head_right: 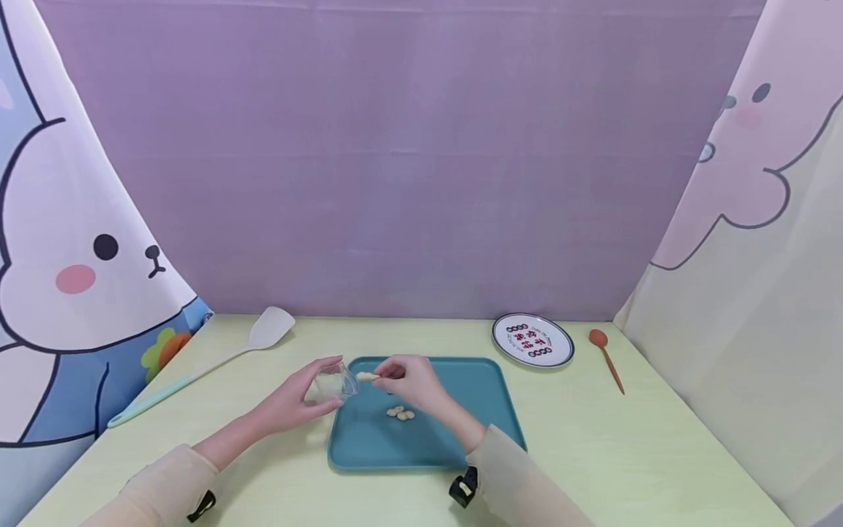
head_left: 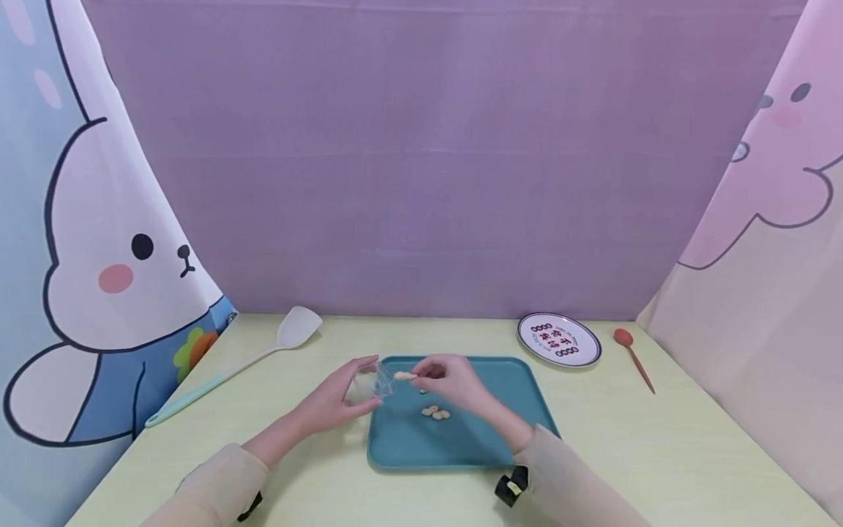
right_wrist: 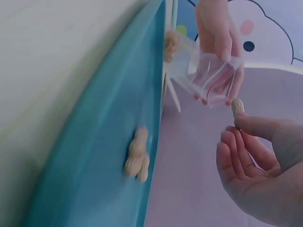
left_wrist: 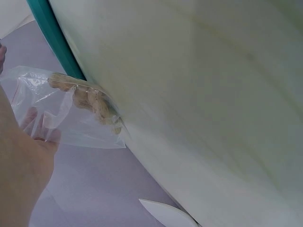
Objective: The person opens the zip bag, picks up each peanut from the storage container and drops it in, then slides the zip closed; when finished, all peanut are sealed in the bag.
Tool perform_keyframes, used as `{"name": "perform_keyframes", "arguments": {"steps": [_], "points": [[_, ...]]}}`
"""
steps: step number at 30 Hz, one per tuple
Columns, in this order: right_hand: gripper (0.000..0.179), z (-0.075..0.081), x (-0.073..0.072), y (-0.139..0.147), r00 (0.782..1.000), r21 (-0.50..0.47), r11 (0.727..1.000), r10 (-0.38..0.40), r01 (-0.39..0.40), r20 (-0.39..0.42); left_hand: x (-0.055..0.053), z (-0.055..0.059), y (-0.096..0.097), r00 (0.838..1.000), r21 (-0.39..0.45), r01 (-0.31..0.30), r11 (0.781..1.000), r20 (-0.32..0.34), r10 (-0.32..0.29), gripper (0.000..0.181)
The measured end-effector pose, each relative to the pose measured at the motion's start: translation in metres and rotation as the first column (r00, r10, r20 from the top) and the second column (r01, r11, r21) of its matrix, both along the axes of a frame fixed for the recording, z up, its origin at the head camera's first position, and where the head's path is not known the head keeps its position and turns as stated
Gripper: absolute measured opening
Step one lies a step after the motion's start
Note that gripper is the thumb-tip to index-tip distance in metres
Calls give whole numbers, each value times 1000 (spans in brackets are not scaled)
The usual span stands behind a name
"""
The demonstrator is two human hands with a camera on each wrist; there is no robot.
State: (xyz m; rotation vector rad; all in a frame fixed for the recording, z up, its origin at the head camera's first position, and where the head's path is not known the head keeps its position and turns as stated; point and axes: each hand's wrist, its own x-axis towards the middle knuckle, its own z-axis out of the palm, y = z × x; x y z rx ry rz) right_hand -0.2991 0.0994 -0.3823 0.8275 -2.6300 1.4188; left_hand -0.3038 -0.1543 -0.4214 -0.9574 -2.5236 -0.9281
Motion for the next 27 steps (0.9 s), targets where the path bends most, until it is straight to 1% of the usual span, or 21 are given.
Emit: {"name": "perform_keyframes", "arguments": {"steps": [4, 7, 16, 19, 23, 27], "points": [[14, 3, -1, -15, 999, -4, 999, 38, -38, -31, -2, 0, -1, 1000, 10, 14, 1000, -13, -14, 69], [15, 2, -3, -24, 998, -8, 998, 55, -55, -24, -2, -1, -1, 1000, 19, 22, 1000, -17, -22, 70], [16, -2, -5, -40, 997, -1, 998, 69, -69, -29, -1, -1, 0, 998, 35, 39, 999, -46, -37, 69], [16, -2, -5, -41, 997, 4, 997, 76, -76, -35, -1, 0, 0, 998, 32, 41, 999, -38, -40, 69], [15, -3, -4, -39, 996, 4, 997, 78, -78, -52, 0, 2, 0, 999, 32, 38, 999, -1, -38, 70], [16, -3, -5, -35, 996, 14, 998, 65, -65, -57, 1, 3, -1, 999, 29, 32, 999, 8, -32, 70]]}}
